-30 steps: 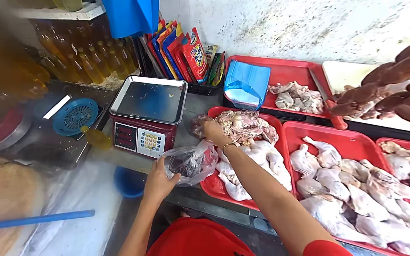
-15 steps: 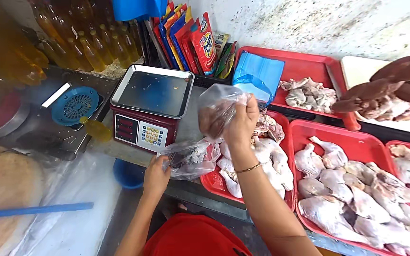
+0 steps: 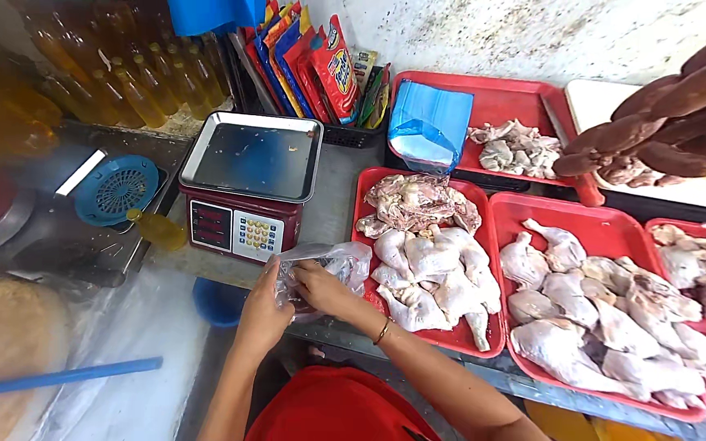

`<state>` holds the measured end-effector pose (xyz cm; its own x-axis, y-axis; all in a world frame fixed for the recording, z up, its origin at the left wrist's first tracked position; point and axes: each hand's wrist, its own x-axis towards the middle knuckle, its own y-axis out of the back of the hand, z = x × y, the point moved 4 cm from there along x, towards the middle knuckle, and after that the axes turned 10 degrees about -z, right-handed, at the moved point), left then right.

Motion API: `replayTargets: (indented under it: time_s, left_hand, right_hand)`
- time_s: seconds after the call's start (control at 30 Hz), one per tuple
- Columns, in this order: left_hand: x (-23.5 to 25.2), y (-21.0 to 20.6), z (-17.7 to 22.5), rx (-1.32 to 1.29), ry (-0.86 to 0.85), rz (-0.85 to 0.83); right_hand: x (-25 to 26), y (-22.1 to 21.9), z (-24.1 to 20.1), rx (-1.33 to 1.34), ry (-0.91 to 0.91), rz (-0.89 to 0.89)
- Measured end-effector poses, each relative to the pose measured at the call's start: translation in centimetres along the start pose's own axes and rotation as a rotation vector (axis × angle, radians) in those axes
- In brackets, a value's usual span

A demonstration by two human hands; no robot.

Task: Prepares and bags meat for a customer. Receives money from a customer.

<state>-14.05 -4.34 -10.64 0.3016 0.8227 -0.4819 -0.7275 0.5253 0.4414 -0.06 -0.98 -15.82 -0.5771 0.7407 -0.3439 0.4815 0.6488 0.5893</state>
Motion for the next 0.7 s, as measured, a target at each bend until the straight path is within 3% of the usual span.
replayTargets:
  time_s: [0.07, 0.27, 0.4, 0.53, 0.63, 0.7]
  left_hand:
    - [-0.4, 0.5, 0.4, -0.030, -0.023, 0.014]
    - [-0.6, 1.4, 2.9, 0.037, -0.189, -0.094]
    - [-0.2, 2.1, 2.9, -0.026, -0.213, -0.099]
    - [1.9, 1.7, 0.7, -0.095, -0.199, -0.080]
    - [2.8, 1.6, -0.4, -0.110, -0.122, -0.103]
    - [3.2, 1.6, -1.2, -0.113, -0.104, -0.117]
  right_hand:
    - [-0.5, 2.1, 0.6, -0.150, -0.052, -0.095]
    - [-5.5, 10.5, 4.5, -0.402, -0.240, -0.144]
    - [-6.1, 13.0, 3.1, -0.518, -0.132, -0.203]
    - [-3.7, 15.7, -5.9, -0.328, 0.209, -0.139]
    - [3.3, 12.3, -14.8, -0.342, 0.406, -0.060]
    - [10.3, 8.4, -18.9, -0.432, 0.406, -0.089]
